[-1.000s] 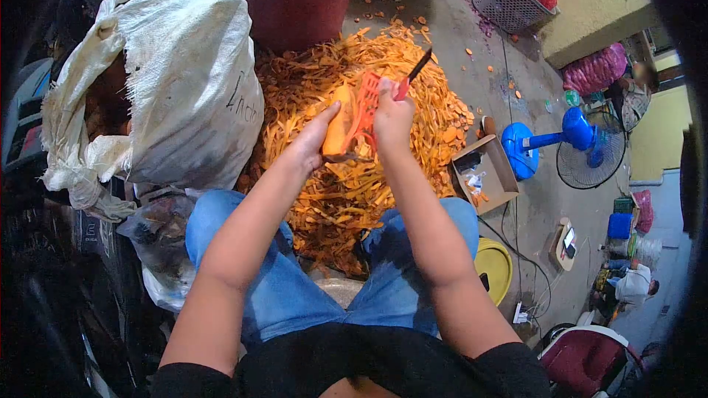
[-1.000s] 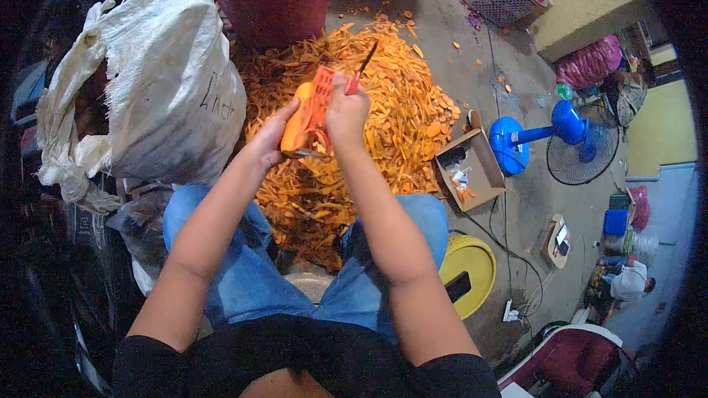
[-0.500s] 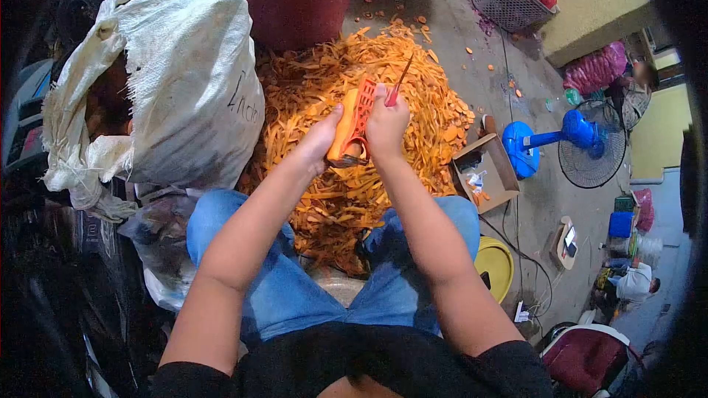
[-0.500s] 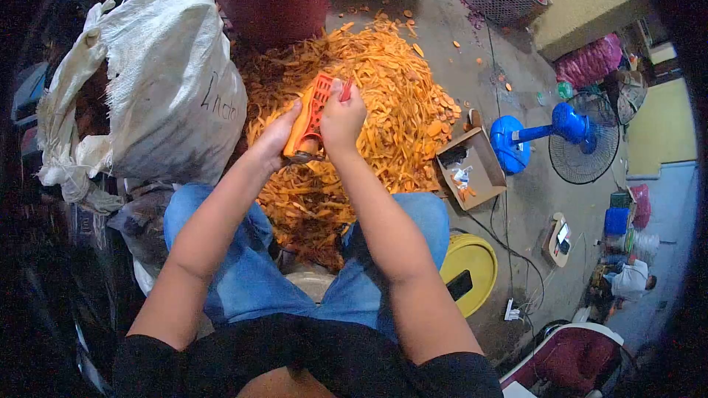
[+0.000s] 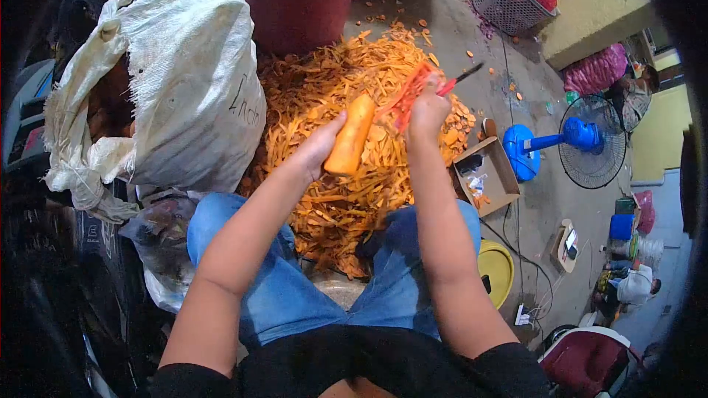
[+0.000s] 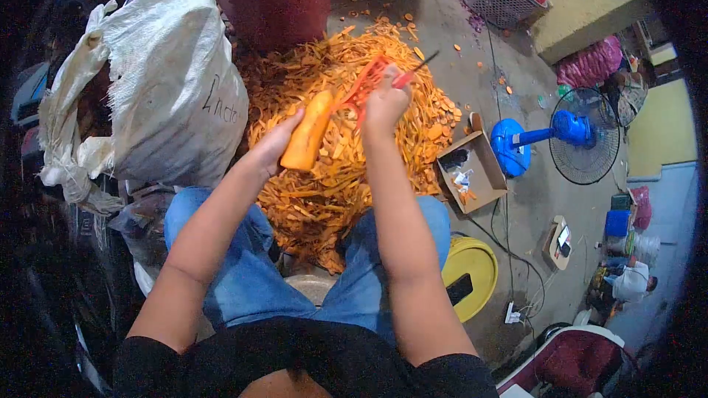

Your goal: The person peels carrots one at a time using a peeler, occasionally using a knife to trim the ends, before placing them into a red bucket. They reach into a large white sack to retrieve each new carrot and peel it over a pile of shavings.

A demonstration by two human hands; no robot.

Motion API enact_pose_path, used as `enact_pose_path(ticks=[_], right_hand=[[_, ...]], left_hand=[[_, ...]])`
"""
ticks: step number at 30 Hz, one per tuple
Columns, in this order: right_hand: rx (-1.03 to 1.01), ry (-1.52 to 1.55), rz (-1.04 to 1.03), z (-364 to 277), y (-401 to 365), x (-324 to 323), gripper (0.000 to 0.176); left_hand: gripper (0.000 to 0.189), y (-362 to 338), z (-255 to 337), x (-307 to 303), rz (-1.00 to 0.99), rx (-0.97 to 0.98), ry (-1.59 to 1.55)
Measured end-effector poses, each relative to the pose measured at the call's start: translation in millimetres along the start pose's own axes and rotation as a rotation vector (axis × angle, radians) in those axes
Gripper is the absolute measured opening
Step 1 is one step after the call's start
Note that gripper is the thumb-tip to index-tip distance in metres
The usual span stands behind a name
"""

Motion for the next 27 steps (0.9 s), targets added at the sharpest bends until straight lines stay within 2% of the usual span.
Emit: enact_pose_path(ticks=[1, 3, 4, 6, 8, 10, 11, 13, 15, 17, 18, 21, 22, 24, 26, 27], right_hand=[[0.000, 0.004, -0.004, 2, -12, 9, 0.029], [-0.282, 0.069, -0.216, -18, -39, 37, 0.028], [-0.281, 0.069, -0.215, -16, -47, 37, 0.028], [-0.345, -0.195, -0.333, -15, -64, 49, 0.028], [-0.294, -0.130, -0.355, -13, -65, 49, 0.028], [-0.365, -0.335, -0.285, -21, -66, 45, 0.029], [-0.366, -0.335, -0.288, -21, -60, 45, 0.029], [-0.382, -0.441, -0.035, -22, -25, 25, 0.026], [-0.357, -0.486, 0.194, -1, 29, -11, 0.026], [-0.235, -0.394, 0.333, -5, 37, -37, 0.031], [-0.233, -0.392, 0.338, -8, 41, -41, 0.031], [-0.102, -0.161, 0.243, -14, 44, -39, 0.028], [-0.105, -0.162, 0.239, -21, 39, -38, 0.028], [-0.149, -0.054, -0.027, -30, 31, -15, 0.026], [-0.119, -0.081, -0.061, -35, 6, -6, 0.026], [-0.089, -0.106, -0.095, -32, -7, 2, 0.027]], left_hand=[[0.039, -1, 7, -1, 0.002, 0.040, -0.063], [0.038, 5, 6, -6, -0.032, 0.042, -0.157], [0.038, 7, 4, -6, -0.032, 0.040, -0.156], [0.038, 9, 11, -3, -0.022, 0.143, -0.311], [0.038, 4, 11, -1, 0.017, 0.135, -0.214], [0.038, 5, 9, 1, -0.004, 0.112, -0.193], [0.038, 2, 9, 2, -0.002, 0.114, -0.195], [0.038, -12, 4, 17, -0.058, 0.031, 0.120], [0.039, -20, -13, 31, -0.147, 0.006, 0.216], [0.039, -30, -18, 48, -0.231, 0.013, 0.286], [0.039, -31, -15, 48, -0.233, 0.011, 0.291], [0.040, -24, -3, 31, -0.063, 0.021, 0.124], [0.040, -18, 1, 26, -0.063, 0.024, 0.120], [0.041, -8, 0, 16, -0.108, -0.006, -0.052], [0.040, -6, 6, 15, -0.141, 0.058, -0.089], [0.040, -5, 8, 11, -0.090, 0.064, -0.095]])
Point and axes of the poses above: each hand's wrist, its own y-axis towards the middle knuckle, its own x-axis out of the palm, z = x × y, the point moved 9 cm from there along y, towards the middle knuckle, and after that the axes turned 1 degree about y, right-handed, at the moved point
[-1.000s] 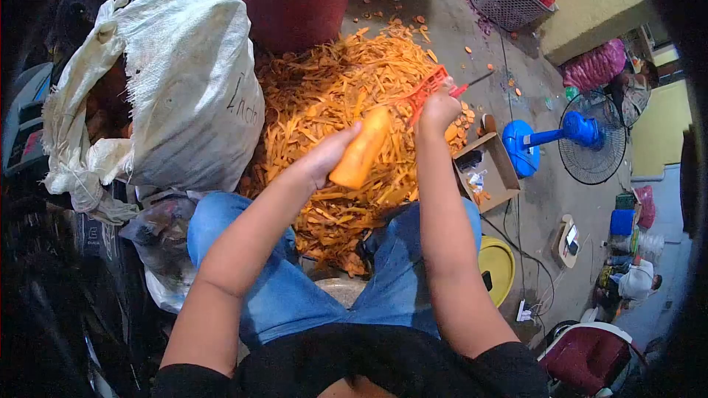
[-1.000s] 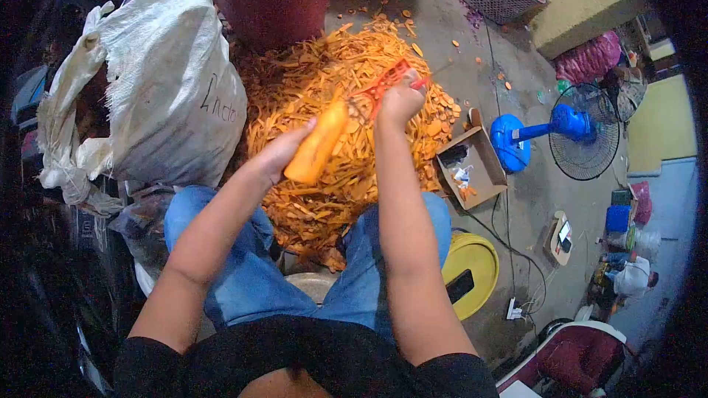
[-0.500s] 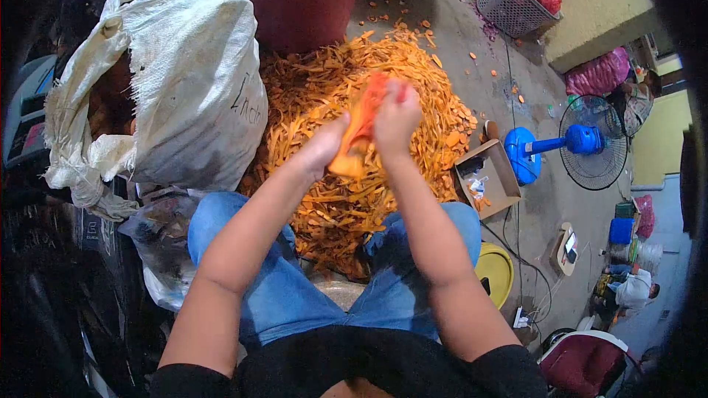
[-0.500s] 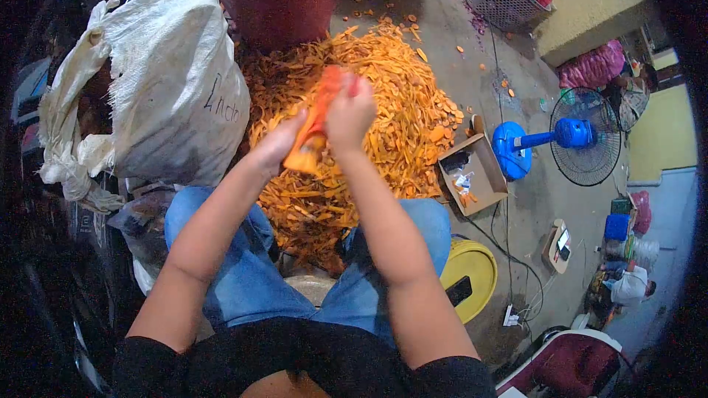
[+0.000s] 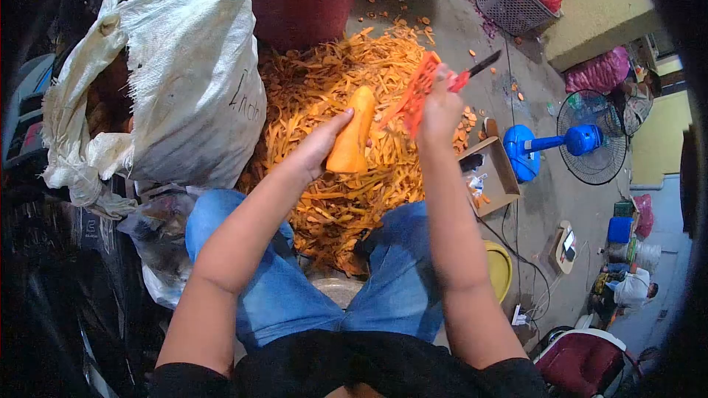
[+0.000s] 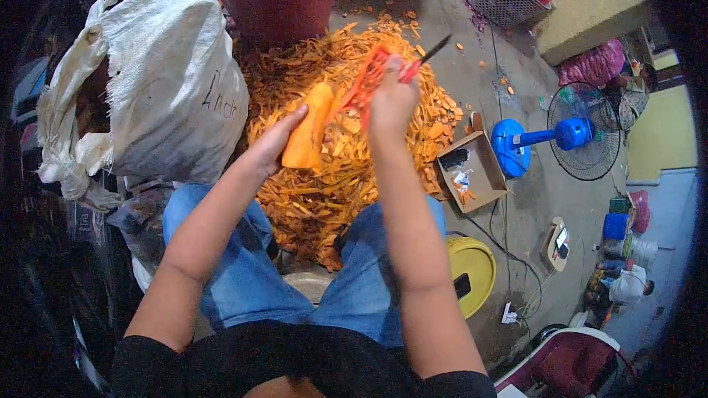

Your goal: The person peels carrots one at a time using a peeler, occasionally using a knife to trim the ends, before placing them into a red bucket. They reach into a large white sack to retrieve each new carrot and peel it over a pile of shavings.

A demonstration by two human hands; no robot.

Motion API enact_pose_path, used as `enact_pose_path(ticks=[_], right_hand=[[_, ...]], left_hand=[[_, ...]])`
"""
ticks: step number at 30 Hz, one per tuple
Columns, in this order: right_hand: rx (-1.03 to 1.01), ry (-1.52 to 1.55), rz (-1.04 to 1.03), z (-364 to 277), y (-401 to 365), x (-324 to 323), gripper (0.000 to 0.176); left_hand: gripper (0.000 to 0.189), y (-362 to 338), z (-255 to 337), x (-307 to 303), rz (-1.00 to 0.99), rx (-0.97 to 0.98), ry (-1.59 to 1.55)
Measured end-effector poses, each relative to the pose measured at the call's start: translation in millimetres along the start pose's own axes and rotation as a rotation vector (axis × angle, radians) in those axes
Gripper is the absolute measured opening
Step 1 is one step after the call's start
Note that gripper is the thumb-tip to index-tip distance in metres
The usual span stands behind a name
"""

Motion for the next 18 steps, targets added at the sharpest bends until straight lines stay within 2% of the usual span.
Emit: enact_pose_path(ticks=[1, 3, 5, 7, 9, 11, 13, 18], right_hand=[[0.004, 0.001, 0.000, 13, -11, 7, 0.027], [-0.321, -0.023, -0.101, 10, -33, 32, 0.027], [-0.255, -0.052, -0.172, 13, -30, 37, 0.027], [-0.194, -0.081, -0.248, 19, -23, 44, 0.027], [-0.154, -0.016, -0.041, 30, 2, 21, 0.028], [-0.159, -0.014, -0.017, 31, 9, 14, 0.027], [-0.015, 0.014, 0.004, 36, 7, 10, 0.027], [-0.101, 0.061, -0.152, 14, -37, 45, 0.028]], left_hand=[[0.039, 0, 2, -6, 0.053, 0.007, -0.003], [0.040, 5, 1, -6, -0.017, 0.015, 0.008], [0.040, 1, 11, -4, 0.034, 0.088, -0.004], [0.039, -1, 13, -7, 0.028, 0.073, -0.004], [0.039, -2, 16, -9, 0.028, 0.060, -0.004], [0.038, -2, 21, -8, 0.038, 0.083, -0.053], [0.038, 0, 19, -6, 0.036, 0.077, -0.076], [0.039, 4, 8, -6, 0.060, 0.066, -0.193]])
Point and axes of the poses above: each hand's wrist, its own y-axis towards the middle knuckle, its own x-axis out of the palm, z = x × y, the point moved 9 cm from there along y, towards the middle knuckle, and after that the axes turned 1 degree about y, right-handed, at the moved point
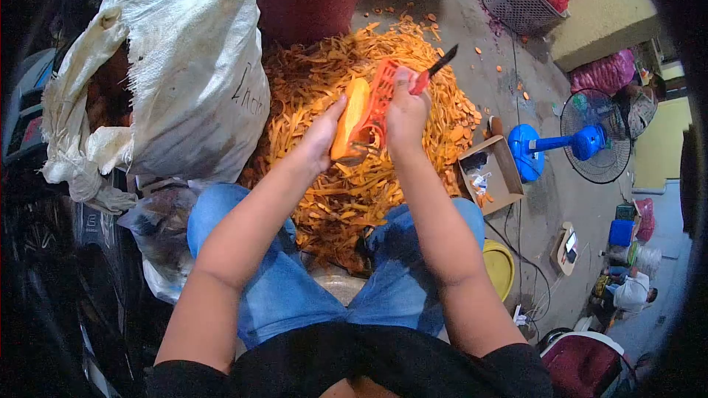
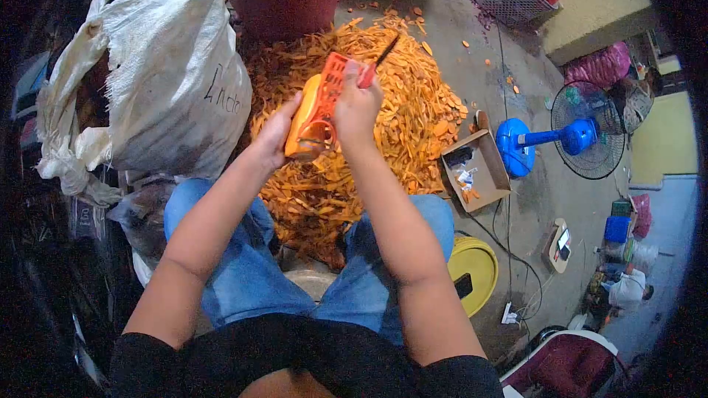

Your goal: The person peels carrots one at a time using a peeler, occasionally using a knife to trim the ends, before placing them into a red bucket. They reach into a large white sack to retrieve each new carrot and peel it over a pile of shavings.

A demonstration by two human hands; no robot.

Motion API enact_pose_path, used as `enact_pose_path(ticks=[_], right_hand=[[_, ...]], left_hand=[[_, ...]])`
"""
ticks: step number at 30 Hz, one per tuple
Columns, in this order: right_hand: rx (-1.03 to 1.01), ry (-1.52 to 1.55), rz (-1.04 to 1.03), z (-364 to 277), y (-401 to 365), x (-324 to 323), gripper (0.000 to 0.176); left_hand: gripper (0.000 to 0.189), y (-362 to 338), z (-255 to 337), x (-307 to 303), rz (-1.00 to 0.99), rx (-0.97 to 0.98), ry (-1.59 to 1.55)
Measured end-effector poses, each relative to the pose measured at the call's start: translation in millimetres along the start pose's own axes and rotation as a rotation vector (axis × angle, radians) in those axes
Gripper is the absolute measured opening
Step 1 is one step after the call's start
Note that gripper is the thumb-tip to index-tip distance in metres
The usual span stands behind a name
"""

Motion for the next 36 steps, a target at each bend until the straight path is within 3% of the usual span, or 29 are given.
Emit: enact_pose_path(ticks=[2, 5, 8, 9, 10, 11, 13, 14, 16, 17, 20, 25, 28, 30, 34, 36], right_hand=[[-0.117, -0.144, -0.100, -12, -7, 9, 0.028], [-0.075, -0.143, -0.160, -4, -11, 14, 0.027], [-0.160, -0.210, 0.006, -2, 2, -2, 0.026], [-0.243, -0.254, 0.107, -10, 9, -14, 0.026], [-0.162, -0.265, 0.211, 2, 29, -35, 0.026], [-0.077, -0.276, 0.316, 15, 49, -60, 0.026], [-0.122, -0.225, 0.479, 12, 60, -93, 0.027], [-0.124, -0.223, 0.484, 11, 62, -97, 0.027], [0.137, -0.154, 0.491, 23, 60, -102, 0.026], [0.135, -0.154, 0.493, 17, 55, -101, 0.026], [-0.021, -0.017, 0.243, -7, 41, -58, 0.025], [0.026, -0.031, 0.152, 3, 29, -34, 0.024], [0.066, 0.124, 0.162, 13, 33, -37, 0.024], [0.359, 0.416, 0.123, 44, 34, -33, 0.021], [0.358, 0.220, 0.149, 46, 30, -36, 0.024], [0.080, -0.001, 0.071, 19, 24, -26, 0.029]], left_hand=[[0.039, -1, -1, 2, 0.014, 0.026, -0.001], [0.038, 7, -5, -5, 0.028, 0.060, 0.006], [0.041, 4, -7, 0, -0.031, 0.066, 0.033], [0.042, -3, -16, 8, -0.108, -0.053, 0.173], [0.043, -15, -25, 16, -0.183, -0.173, 0.316], [0.045, -30, -24, 28, -0.079, -0.180, 0.268], [0.043, -32, -30, 34, -0.186, -0.144, 0.409], [0.043, -32, -29, 34, -0.191, -0.144, 0.414], [0.042, -34, -30, 39, -0.272, -0.194, 0.244], [0.042, -28, -31, 35, -0.275, -0.194, 0.245], [0.041, 2, -22, 2, -0.099, -0.077, 0.114], [0.042, -4, -4, 0, -0.053, -0.050, 0.139], [0.042, -5, -3, 4, -0.078, -0.063, 0.132], [0.043, -4, -4, 14, -0.183, -0.047, 0.008], [0.042, -1, -11, 9, -0.090, -0.054, -0.010], [0.041, 2, -18, 10, -0.201, -0.094, -0.005]])
Point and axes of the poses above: each hand's wrist, its own y-axis towards the middle knuckle, its own x-axis out of the palm, z = x × y, the point moved 9 cm from there along y, towards the middle knuckle, and after that the axes turned 1 degree about y, right-handed, at the moved point
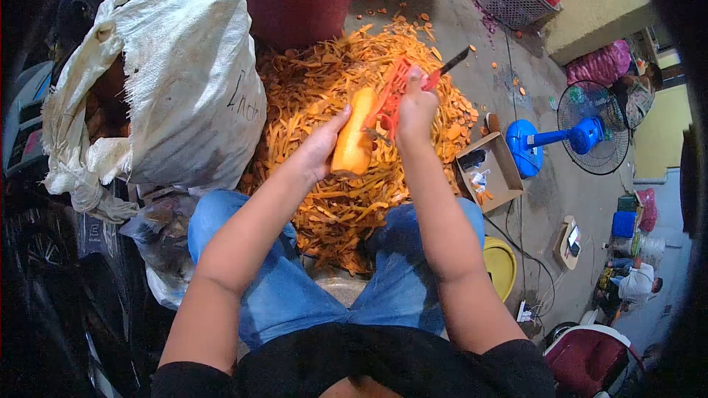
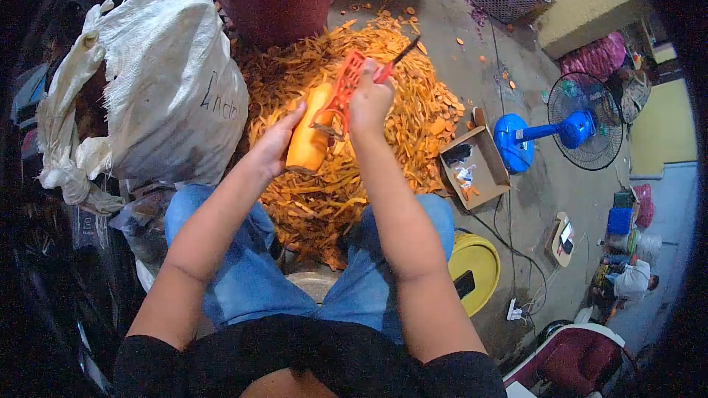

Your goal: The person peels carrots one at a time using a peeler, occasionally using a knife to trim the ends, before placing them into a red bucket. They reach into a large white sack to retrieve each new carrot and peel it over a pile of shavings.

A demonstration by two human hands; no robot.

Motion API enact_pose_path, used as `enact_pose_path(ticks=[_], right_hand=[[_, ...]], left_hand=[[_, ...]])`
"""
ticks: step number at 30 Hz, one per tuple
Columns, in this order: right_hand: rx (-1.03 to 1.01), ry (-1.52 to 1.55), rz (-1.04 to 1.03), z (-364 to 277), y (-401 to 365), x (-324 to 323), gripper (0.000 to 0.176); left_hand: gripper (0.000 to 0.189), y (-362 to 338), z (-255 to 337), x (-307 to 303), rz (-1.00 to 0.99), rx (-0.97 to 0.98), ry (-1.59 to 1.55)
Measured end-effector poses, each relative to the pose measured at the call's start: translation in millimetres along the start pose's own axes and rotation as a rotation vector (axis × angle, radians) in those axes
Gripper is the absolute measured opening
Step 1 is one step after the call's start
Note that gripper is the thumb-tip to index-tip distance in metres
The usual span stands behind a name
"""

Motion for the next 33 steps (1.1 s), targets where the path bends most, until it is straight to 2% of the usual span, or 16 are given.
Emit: enact_pose_path(ticks=[5, 8, 9, 12, 16, 18, 19, 21, 23, 25, 27, 29, 31, 33], right_hand=[[0.043, 0.035, -0.054, -12, -22, 13, 0.031], [-0.159, -0.109, -0.146, -22, -30, 25, 0.028], [-0.158, -0.110, -0.147, -22, -29, 25, 0.028], [0.004, 0.082, -0.081, -18, -21, 15, 0.027], [0.105, 0.025, -0.100, 0, -15, 14, 0.025], [-0.068, 0.001, -0.139, -12, -29, 26, 0.026], [-0.067, 0.001, -0.140, -14, -34, 27, 0.026], [-0.267, -0.143, -0.223, -36, -46, 37, 0.025], [-0.236, -0.067, -0.217, -36, -48, 37, 0.025], [-0.192, -0.229, -0.200, -32, -44, 32, 0.024], [-0.374, -0.382, 0.071, -45, -20, 7, 0.023], [-0.087, -0.193, 0.218, 1, 35, -34, 0.024], [-0.013, -0.113, 0.400, 7, 47, -71, 0.037], [0.083, -0.165, 0.387, 1, 43, -74, 0.038]], left_hand=[[0.040, 0, 1, -3, 0.066, -0.005, -0.100], [0.041, -5, 5, 1, 0.110, 0.013, -0.098], [0.041, -6, 7, 0, 0.143, 0.027, -0.078], [0.041, -2, 2, -9, 0.116, -0.002, 0.009], [0.040, -2, 1, -6, 0.138, 0.007, 0.016], [0.039, -4, 6, -2, 0.180, 0.067, -0.044], [0.039, -6, 7, 1, 0.181, 0.067, -0.045], [0.040, -11, 13, -2, 0.262, 0.113, -0.041], [0.040, -10, 10, -2, 0.218, 0.118, -0.034], [0.041, -9, 9, 1, 0.170, 0.120, -0.029], [0.043, -9, -5, 1, 0.137, -0.078, 0.366], [0.046, -26, -27, 23, 0.007, -0.202, 0.311], [0.047, -31, -32, 35, -0.056, -0.199, 0.431], [0.047, -35, -27, 40, -0.070, -0.219, 0.294]])
Point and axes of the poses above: each hand's wrist, its own y-axis towards the middle knuckle, its own x-axis out of the palm, z = x × y, the point moved 9 cm from there along y, towards the middle knuckle, and after that the axes turned 1 degree about y, right-handed, at the moved point
